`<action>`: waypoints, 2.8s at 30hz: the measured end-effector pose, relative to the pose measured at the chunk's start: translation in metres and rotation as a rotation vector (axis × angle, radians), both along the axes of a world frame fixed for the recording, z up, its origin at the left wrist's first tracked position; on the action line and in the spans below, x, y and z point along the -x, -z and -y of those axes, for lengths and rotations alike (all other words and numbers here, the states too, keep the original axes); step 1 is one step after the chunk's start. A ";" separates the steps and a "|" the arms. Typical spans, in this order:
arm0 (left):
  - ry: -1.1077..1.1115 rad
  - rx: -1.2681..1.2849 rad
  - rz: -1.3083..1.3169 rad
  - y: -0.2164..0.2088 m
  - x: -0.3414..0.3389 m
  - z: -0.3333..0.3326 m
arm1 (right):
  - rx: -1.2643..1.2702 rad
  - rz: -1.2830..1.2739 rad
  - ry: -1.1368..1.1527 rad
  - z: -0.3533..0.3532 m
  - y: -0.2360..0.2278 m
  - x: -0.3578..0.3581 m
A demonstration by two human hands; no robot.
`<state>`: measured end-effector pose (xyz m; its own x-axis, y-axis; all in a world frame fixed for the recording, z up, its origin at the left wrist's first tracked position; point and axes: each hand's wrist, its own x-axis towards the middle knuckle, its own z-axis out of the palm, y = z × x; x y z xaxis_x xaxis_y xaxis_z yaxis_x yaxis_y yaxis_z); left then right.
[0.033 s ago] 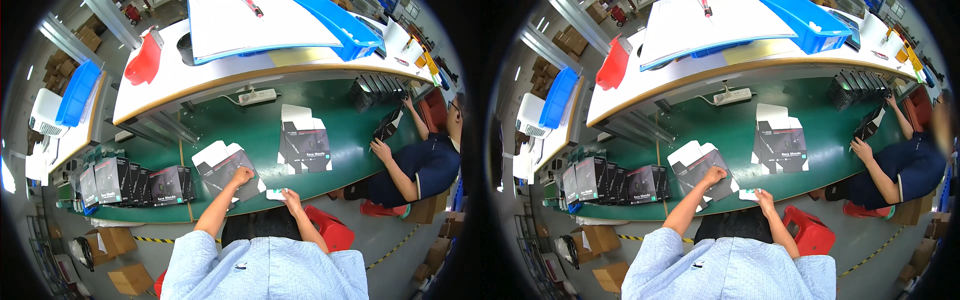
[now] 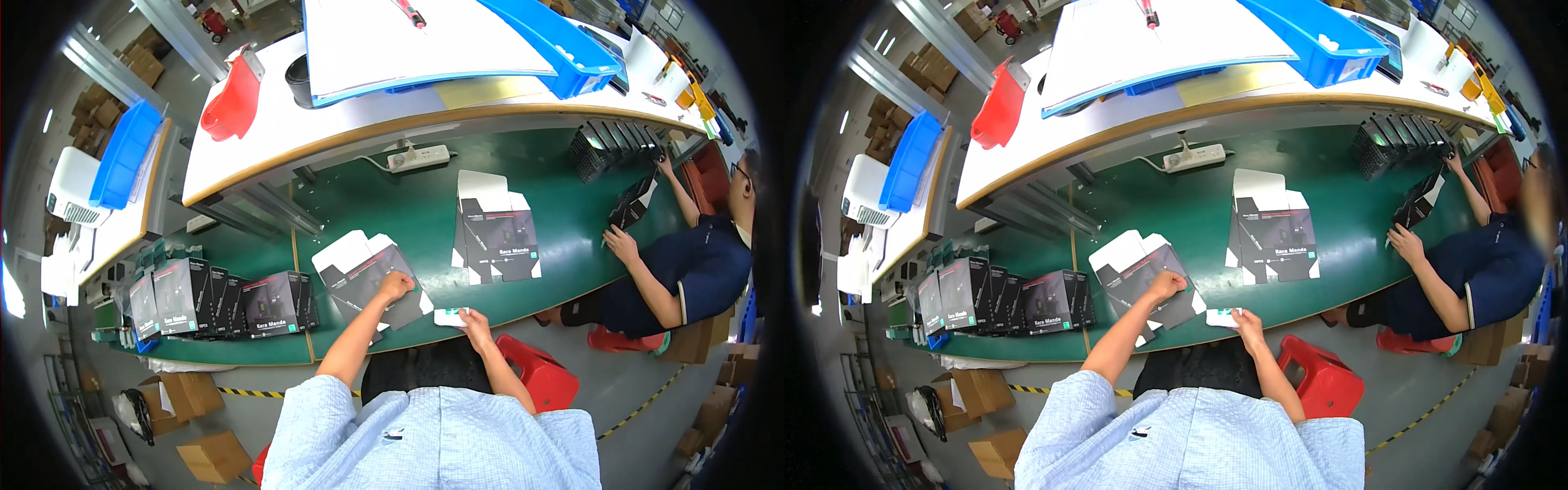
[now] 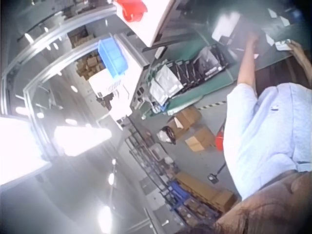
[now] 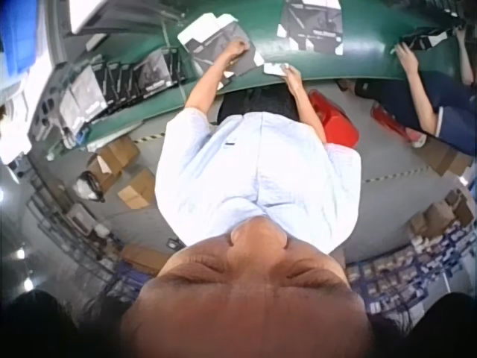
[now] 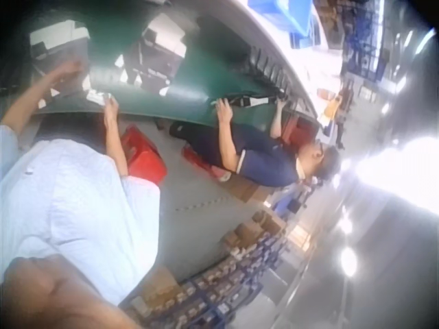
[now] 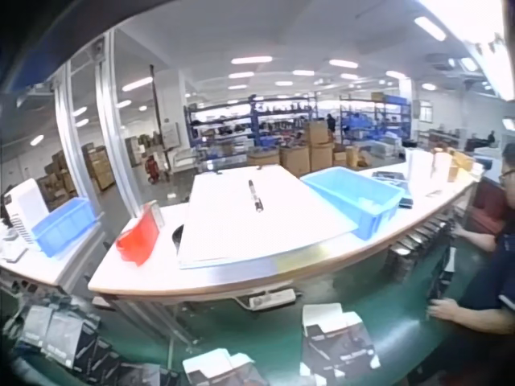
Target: The person applies small green labels to black product boxes on a green workbench. They pick up each box, place a label on its surface, and set it aside, repeating the process for multiple units.
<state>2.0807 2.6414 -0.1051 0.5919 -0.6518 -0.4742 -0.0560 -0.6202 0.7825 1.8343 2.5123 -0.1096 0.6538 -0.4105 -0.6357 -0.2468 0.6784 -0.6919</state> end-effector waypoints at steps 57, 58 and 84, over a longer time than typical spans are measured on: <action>0.019 -0.305 0.276 0.016 -0.021 0.017 | -0.003 -0.031 -0.108 0.004 0.006 0.004; 0.011 -0.322 0.248 0.018 -0.021 0.017 | -0.005 -0.043 -0.115 0.004 0.007 0.005; -0.887 -0.616 0.443 -0.048 0.093 -0.108 | 0.297 -0.042 -0.184 0.085 -0.006 0.078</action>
<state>1.9880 2.7491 -0.0569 0.9172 0.3418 -0.2045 0.3950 -0.8470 0.3557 1.7567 2.4276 -0.1039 0.7100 -0.4589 -0.5342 -0.3789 0.3904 -0.8390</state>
